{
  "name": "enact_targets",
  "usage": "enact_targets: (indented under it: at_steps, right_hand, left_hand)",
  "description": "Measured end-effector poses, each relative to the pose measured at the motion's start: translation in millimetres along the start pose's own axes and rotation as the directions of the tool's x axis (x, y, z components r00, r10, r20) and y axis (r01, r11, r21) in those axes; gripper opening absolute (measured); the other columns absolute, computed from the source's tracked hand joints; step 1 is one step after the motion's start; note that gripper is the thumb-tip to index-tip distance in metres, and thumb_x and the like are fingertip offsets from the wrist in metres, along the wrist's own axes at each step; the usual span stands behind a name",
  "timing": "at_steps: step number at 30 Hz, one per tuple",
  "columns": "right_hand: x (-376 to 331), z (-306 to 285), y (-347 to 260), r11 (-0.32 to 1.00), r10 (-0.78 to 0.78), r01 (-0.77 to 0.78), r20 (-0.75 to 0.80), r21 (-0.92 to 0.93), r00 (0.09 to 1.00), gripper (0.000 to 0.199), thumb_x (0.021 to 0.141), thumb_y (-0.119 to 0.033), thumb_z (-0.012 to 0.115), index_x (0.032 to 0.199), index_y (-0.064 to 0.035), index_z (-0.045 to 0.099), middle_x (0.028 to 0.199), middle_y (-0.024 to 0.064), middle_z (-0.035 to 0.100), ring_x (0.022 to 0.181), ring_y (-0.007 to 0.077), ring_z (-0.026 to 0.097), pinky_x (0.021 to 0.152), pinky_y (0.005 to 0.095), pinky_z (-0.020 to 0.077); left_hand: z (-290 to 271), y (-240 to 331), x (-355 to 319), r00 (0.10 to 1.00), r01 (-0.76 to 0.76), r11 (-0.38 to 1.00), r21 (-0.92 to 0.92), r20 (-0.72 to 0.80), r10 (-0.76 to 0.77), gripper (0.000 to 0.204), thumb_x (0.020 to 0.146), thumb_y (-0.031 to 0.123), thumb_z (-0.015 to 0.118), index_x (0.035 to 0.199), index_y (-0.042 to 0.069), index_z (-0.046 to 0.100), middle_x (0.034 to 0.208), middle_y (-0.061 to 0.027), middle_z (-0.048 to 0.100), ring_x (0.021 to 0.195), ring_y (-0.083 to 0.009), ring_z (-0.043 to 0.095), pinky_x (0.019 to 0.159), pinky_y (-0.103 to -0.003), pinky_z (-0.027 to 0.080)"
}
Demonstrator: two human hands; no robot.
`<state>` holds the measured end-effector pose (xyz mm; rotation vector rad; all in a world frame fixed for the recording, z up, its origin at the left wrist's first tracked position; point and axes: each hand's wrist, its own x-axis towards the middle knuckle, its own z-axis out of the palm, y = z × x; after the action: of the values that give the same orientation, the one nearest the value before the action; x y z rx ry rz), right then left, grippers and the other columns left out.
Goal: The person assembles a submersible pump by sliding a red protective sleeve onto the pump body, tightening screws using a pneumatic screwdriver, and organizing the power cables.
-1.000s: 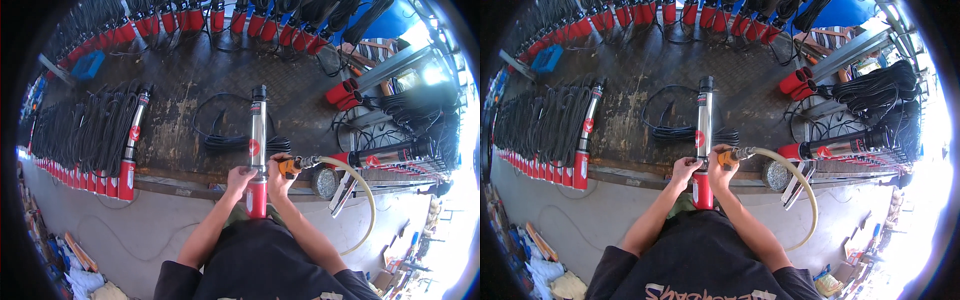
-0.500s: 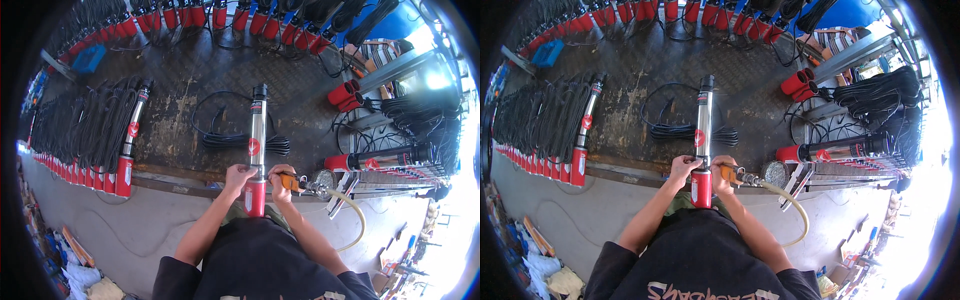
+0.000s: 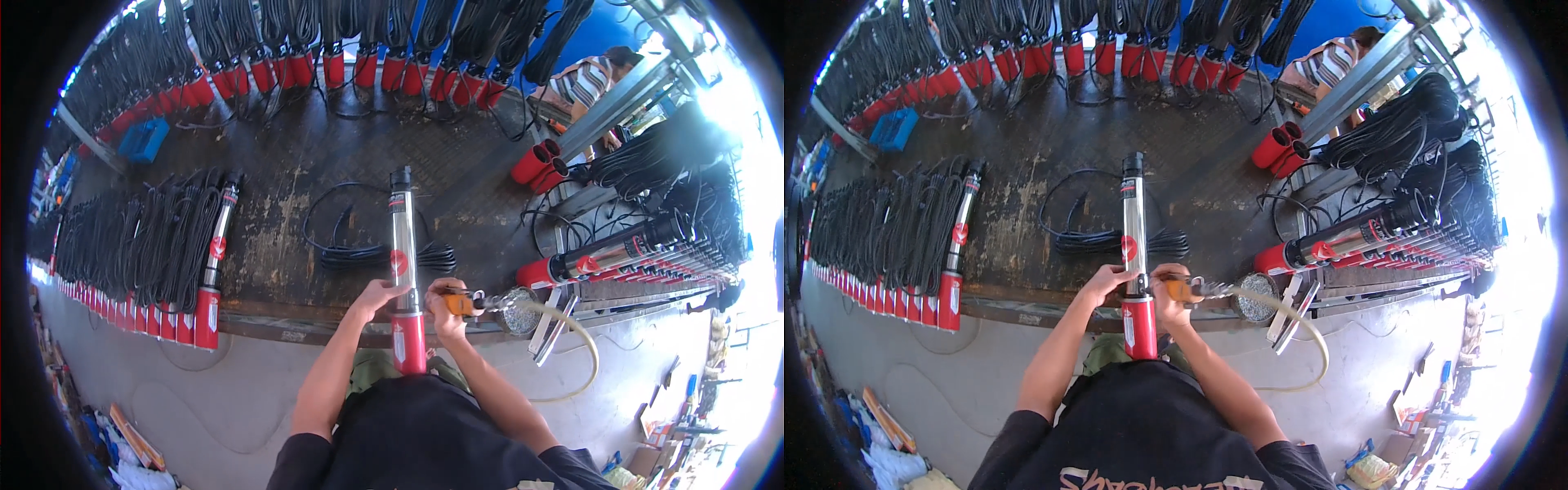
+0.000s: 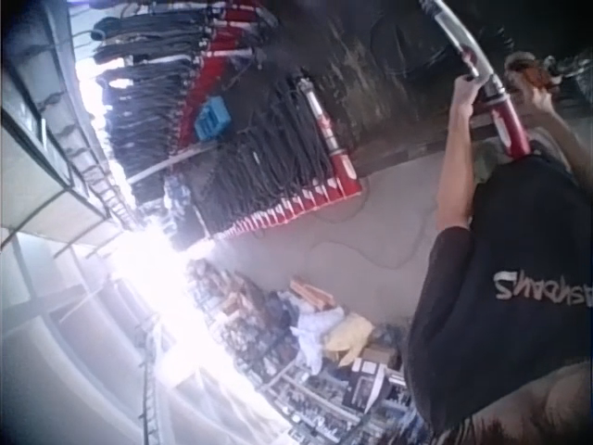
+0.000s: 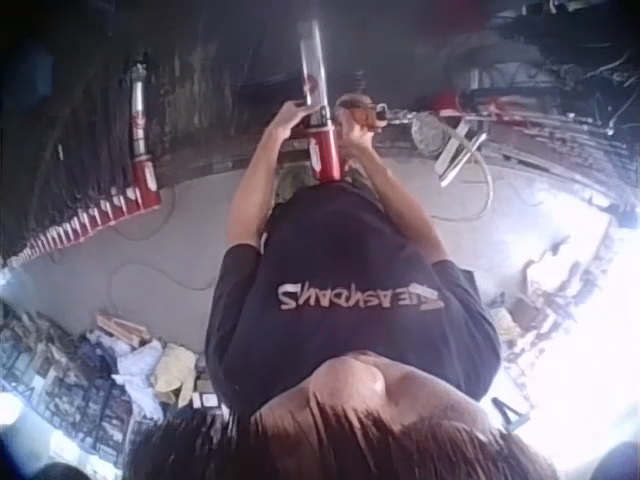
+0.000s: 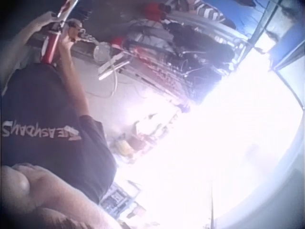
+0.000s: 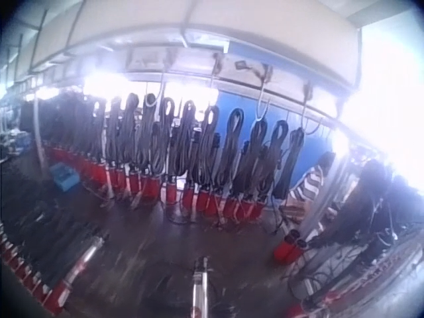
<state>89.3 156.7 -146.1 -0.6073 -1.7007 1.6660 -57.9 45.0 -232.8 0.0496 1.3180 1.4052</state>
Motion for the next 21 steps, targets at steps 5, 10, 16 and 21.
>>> enact_targets:
  at_steps: [5, 10, 16, 21]
  right_hand:
    - [11, -42, 1, 0.983, -0.008, 0.061, -0.287, 0.176, 0.958, 0.020, 0.087, -0.001, 0.058, 0.107, -0.0045, 0.055, 0.091, 0.0078, 0.062, 0.081, 0.0127, 0.060, 0.070, 0.0274, 0.0510]
    - [13, -69, 36, 0.984, -0.121, 0.088, -0.218, -0.156, 0.968, 0.012, 0.084, 0.005, 0.064, 0.093, -0.0016, 0.062, 0.085, 0.0038, 0.064, 0.078, 0.0101, 0.062, 0.073, 0.0248, 0.0516]
    - [18, -70, 53, 0.825, -0.377, 0.369, 0.070, -0.428, 0.924, 0.019, 0.078, -0.004, 0.071, 0.095, -0.0005, 0.064, 0.088, 0.0122, 0.067, 0.072, 0.0199, 0.066, 0.069, 0.0293, 0.0534]
    - [23, -56, 38, 0.948, -0.054, 0.060, 0.028, -0.313, 0.998, 0.017, 0.079, -0.010, 0.068, 0.093, -0.0007, 0.065, 0.076, 0.0056, 0.068, 0.068, 0.0103, 0.063, 0.067, 0.0256, 0.0520]
  left_hand:
    - [36, 0, -11, 0.952, -0.121, 0.866, 0.485, -0.192, 0.240, 0.046, 0.072, 0.045, 0.085, 0.079, 0.000, 0.077, 0.069, -0.0084, 0.072, 0.061, -0.0172, 0.067, 0.061, -0.034, 0.052]
    - [61, -17, -48, 0.887, -0.040, 0.673, 0.738, -0.283, 0.364, 0.048, 0.082, 0.048, 0.075, 0.085, 0.000, 0.075, 0.076, -0.0143, 0.073, 0.072, -0.0255, 0.072, 0.068, -0.038, 0.055]
    - [2, -56, -65, 0.896, -0.290, 0.948, -0.131, -0.386, 0.220, 0.013, 0.101, 0.007, 0.046, 0.108, 0.004, 0.057, 0.080, -0.0056, 0.061, 0.063, -0.0129, 0.057, 0.059, -0.028, 0.052]
    - [25, -5, -72, 0.890, -0.353, 0.904, -0.240, -0.385, 0.246, 0.010, 0.104, 0.009, 0.049, 0.111, 0.002, 0.051, 0.088, -0.0131, 0.066, 0.070, -0.0196, 0.066, 0.066, -0.033, 0.058]
